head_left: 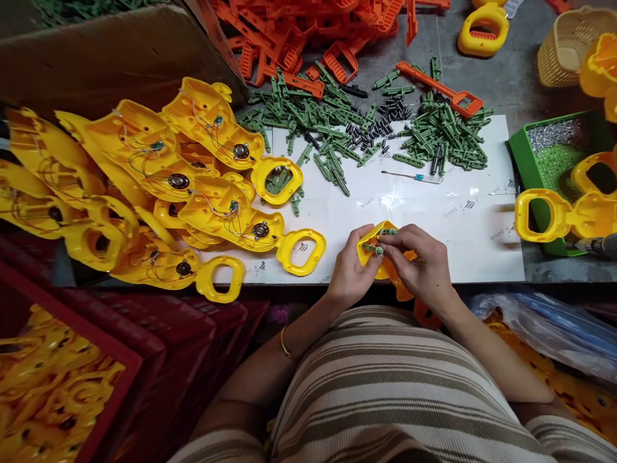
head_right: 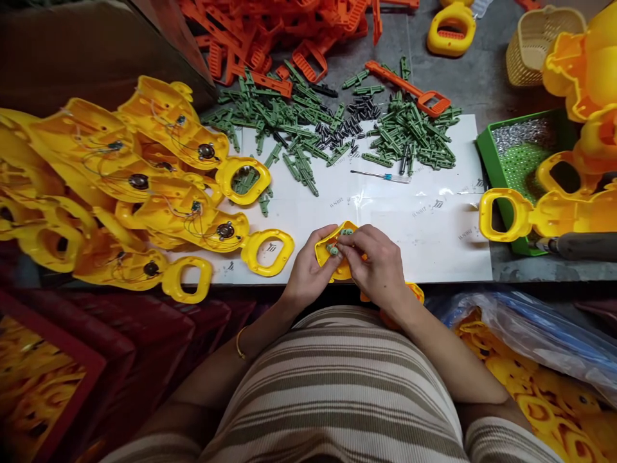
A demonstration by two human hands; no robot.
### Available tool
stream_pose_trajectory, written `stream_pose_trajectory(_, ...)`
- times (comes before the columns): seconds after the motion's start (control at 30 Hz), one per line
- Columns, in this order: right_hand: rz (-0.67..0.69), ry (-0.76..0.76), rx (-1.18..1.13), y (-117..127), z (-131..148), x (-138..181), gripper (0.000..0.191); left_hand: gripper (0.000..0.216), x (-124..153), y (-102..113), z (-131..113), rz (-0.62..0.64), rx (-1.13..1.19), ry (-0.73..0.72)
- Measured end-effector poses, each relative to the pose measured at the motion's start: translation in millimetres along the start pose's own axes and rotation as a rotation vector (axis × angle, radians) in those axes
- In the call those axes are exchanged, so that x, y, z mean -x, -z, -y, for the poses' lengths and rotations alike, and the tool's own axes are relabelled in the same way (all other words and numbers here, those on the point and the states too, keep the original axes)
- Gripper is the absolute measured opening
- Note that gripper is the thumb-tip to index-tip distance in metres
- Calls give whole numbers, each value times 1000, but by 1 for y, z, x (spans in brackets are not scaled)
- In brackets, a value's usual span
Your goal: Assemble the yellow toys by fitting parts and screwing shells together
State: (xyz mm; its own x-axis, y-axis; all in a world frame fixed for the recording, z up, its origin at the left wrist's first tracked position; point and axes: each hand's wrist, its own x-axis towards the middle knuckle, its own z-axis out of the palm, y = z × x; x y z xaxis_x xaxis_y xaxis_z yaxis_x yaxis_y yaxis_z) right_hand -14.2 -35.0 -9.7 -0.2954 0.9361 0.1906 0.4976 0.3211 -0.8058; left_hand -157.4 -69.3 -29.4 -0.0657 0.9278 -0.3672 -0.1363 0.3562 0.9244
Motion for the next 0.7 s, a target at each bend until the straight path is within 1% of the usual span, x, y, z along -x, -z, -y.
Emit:
stream_pose_trajectory(0.1, 25, 77, 54, 12, -4, 1, 16, 57, -1, 5, 1, 8, 112, 81)
stream_pose_trajectory(0.17, 26, 43, 131, 25, -7, 2, 22, 58, -1, 8, -2, -37, 195, 115)
stream_pose_trajectory(0.2, 57, -14, 160, 33, -9, 2, 30, 58, -1, 11, -6, -57, 234, 121)
stream_pose_trajectory(0.23, 155, -92, 161, 39, -13, 0, 42, 58, -1, 14, -9, -61, 270, 120)
stream_pose_trajectory(0.27, 297, -159, 114, 45, -17, -2, 47, 59, -1, 18, -13, -50, 300, 112)
stream_pose_trajectory(0.3, 457, -223, 36, 49, -22, -6, 48, 62, -1, 22, -17, -15, 327, 102)
stream_pose_trajectory(0.33, 570, -281, -56, 51, -26, -10, 48, 66, 0, 27, -21, 39, 353, 93)
stream_pose_trajectory(0.37, 640, -336, -159, 51, -30, -14, 47, 71, 0, 33, -23, 100, 385, 84)
stream_pose_trajectory(0.4, 668, -391, -260, 49, -32, -19, 47, 77, 1, 38, -24, 158, 423, 75)
stream_pose_trajectory(0.43, 661, -442, -353, 45, -32, -22, 47, 82, 2, 43, -24, 198, 461, 65)
stream_pose_trajectory(0.5, 661, -515, -495, 32, -26, -28, 47, 92, 4, 51, -19, 210, 492, 47)
stream_pose_trajectory(0.6, 797, -530, -591, 6, -3, -31, 45, 113, 10, 60, -9, 88, 413, 22)
stream_pose_trajectory(0.67, 932, -470, -629, -14, 14, -35, 47, 124, 19, 70, -5, -19, 353, -11)
stream_pose_trajectory(0.7, 976, -416, -642, -24, 21, -39, 49, 122, 25, 77, -5, -91, 304, -30)
